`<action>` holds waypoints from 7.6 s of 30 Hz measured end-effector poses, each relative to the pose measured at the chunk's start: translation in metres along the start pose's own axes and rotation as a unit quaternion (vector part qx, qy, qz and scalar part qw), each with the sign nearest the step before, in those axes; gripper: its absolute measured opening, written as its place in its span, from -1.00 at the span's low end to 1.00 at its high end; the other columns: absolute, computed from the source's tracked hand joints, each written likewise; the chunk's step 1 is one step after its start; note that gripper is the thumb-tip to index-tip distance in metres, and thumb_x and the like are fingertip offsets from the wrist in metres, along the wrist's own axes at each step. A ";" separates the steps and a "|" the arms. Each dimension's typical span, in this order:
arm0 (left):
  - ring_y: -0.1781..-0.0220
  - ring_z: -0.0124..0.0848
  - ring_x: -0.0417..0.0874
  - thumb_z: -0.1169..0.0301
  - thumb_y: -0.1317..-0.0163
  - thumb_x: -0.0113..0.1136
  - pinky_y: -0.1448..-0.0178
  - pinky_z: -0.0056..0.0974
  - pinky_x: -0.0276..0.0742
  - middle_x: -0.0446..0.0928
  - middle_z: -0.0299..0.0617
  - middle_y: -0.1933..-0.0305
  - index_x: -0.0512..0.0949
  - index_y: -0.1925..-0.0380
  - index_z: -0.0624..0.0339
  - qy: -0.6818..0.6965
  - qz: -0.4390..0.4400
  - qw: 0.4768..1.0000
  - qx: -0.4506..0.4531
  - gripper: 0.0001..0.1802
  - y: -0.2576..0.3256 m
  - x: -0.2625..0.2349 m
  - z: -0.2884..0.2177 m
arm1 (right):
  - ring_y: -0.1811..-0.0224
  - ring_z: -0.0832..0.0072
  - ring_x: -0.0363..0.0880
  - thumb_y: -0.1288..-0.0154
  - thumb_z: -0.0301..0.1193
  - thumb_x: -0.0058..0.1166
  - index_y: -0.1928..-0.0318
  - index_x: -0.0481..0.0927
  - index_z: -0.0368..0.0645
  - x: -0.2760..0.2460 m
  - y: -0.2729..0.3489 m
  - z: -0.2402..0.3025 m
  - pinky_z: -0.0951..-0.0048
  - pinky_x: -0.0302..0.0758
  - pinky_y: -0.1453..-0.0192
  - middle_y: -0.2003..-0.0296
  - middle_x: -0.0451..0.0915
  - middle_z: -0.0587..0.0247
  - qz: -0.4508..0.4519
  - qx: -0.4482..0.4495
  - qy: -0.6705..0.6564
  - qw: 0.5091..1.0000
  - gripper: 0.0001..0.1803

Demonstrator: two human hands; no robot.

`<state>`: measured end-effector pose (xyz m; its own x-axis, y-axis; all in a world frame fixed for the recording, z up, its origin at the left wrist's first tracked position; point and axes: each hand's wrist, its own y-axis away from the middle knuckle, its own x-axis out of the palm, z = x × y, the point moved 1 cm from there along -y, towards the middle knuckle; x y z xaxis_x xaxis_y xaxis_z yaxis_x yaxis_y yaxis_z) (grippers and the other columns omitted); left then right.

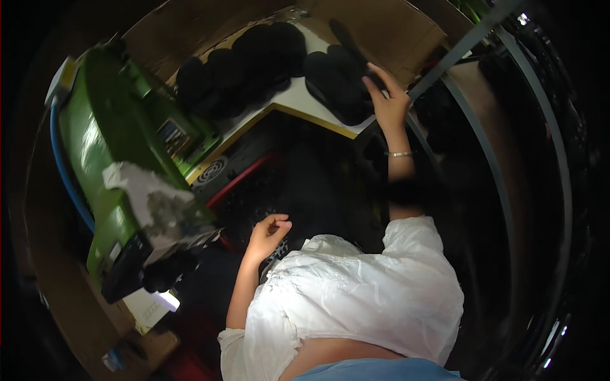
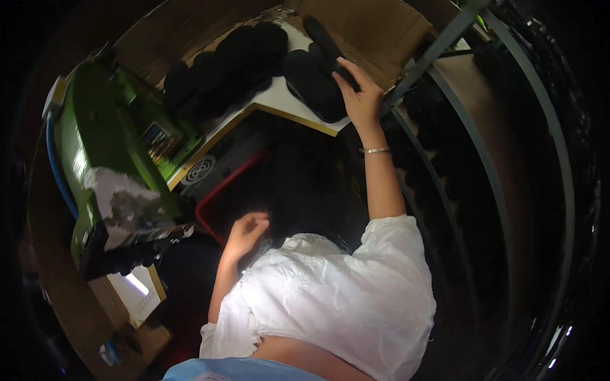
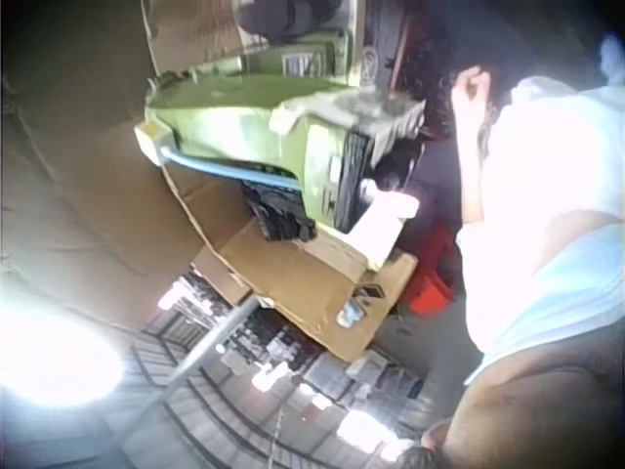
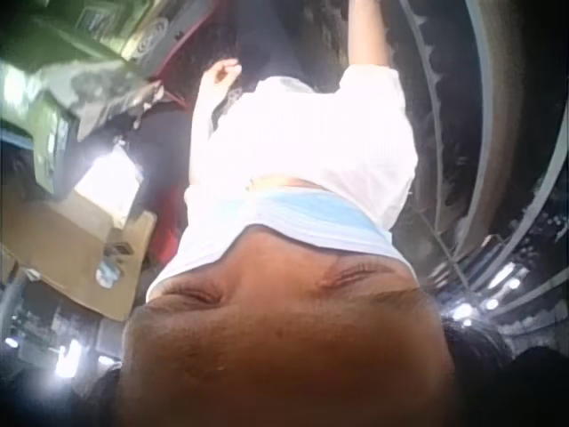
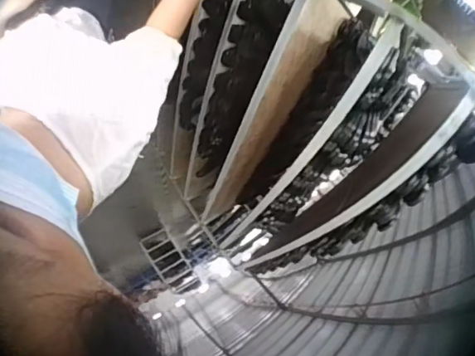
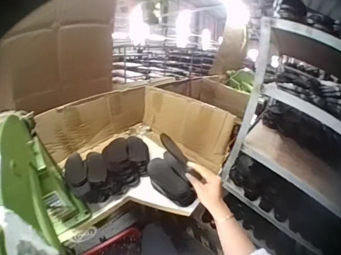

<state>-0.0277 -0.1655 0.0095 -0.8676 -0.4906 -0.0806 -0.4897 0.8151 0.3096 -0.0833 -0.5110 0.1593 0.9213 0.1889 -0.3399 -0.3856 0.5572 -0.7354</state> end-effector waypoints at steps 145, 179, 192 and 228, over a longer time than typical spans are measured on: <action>0.31 -0.22 0.61 0.27 0.12 0.23 0.21 -0.26 0.54 0.55 0.02 0.30 0.47 0.30 0.54 0.308 0.380 0.867 -0.094 -0.51 -0.175 0.511 -0.322 | 0.13 0.32 0.54 -0.14 -0.22 0.03 0.09 0.50 -0.27 -0.457 0.072 -0.111 0.31 0.46 -0.02 0.17 0.57 0.15 -0.339 0.422 -0.267 0.797 -0.58; -0.08 -0.24 0.49 0.24 -0.25 0.03 -0.14 -0.22 0.36 0.46 -0.05 -0.06 0.41 -0.08 0.19 0.233 -0.265 0.929 -0.109 -0.57 -0.097 -0.034 0.018 | 0.25 0.22 0.51 -0.08 -0.30 0.19 0.35 0.63 -0.12 -0.239 -0.061 -0.095 0.28 0.38 0.12 0.37 0.58 0.16 -0.041 -0.063 0.526 0.847 -0.82; 0.13 -0.44 0.56 0.30 -0.26 0.02 0.07 -0.37 0.44 0.53 -0.20 0.10 0.48 0.06 0.18 0.228 -0.303 0.925 -0.038 -0.70 -0.095 -0.046 -0.002 | 0.41 0.33 0.57 -0.26 -0.13 0.04 0.35 0.58 -0.17 -0.255 -0.049 -0.105 0.37 0.45 0.38 0.44 0.59 0.24 -0.111 0.011 0.523 0.845 -0.66; -0.19 0.04 0.35 -0.02 0.18 0.23 -0.24 -0.10 0.24 0.38 0.21 -0.11 0.41 -0.01 0.49 0.186 -0.467 0.864 -0.034 -0.15 -0.264 -0.126 -0.108 | 0.37 0.39 0.59 0.02 -0.33 0.16 0.30 0.55 -0.30 0.231 -0.027 -0.029 0.43 0.54 0.22 0.39 0.59 0.17 0.347 0.524 -0.496 0.599 -0.69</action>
<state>0.2202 -0.3521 0.0401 -0.0032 -0.9998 -0.0200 -0.9440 -0.0035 0.3299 0.1382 -0.5054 0.0838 0.3335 0.7672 0.5480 -0.9291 0.1688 0.3291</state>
